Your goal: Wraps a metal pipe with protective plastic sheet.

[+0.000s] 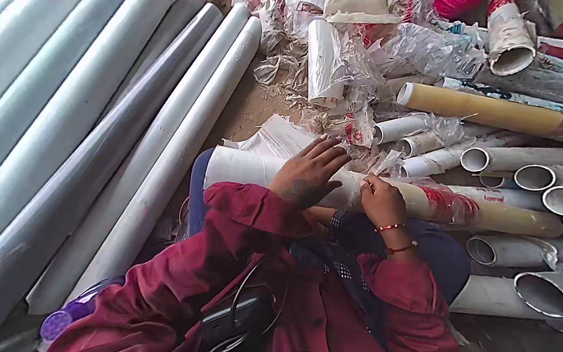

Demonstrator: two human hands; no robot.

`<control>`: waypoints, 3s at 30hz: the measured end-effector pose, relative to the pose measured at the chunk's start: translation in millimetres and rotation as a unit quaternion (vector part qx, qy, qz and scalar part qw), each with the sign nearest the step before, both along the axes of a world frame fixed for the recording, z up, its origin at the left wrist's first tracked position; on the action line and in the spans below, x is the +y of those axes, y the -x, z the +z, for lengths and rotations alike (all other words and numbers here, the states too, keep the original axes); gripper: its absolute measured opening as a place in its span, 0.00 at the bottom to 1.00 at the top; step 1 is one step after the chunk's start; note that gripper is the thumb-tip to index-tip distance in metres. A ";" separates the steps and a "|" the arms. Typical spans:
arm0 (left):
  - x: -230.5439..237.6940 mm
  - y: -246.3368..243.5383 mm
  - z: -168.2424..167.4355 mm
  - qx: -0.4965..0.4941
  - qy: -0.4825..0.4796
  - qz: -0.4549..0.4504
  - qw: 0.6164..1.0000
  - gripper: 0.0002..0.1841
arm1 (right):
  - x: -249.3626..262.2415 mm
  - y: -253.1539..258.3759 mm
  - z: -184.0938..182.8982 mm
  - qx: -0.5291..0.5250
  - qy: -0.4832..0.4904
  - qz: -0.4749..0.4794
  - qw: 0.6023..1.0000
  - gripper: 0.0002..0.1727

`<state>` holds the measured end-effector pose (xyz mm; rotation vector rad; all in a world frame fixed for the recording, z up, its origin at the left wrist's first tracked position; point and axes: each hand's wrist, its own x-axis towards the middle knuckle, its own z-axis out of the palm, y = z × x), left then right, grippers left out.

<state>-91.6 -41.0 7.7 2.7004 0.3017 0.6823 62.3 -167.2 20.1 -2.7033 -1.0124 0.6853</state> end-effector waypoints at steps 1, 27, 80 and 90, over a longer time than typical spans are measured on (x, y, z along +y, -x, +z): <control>-1.9 -17.9 -12.7 0.028 -0.008 -0.039 0.999 0.26 | 0.5 1.0 1.7 0.004 0.011 0.001 1.000 0.18; 2.7 -27.3 -56.4 0.133 -0.064 -0.100 0.984 0.37 | -25.1 46.6 -26.9 -0.110 -0.049 -0.002 0.993 0.16; -46.3 2.7 -78.6 0.117 -0.230 -0.028 0.966 0.27 | -12.1 -48.0 -90.8 -0.207 -0.310 -0.084 0.924 0.14; -55.0 -10.0 -75.1 0.076 -0.264 0.049 0.960 0.18 | -8.8 -42.6 -76.4 -0.171 -0.233 -0.098 0.952 0.14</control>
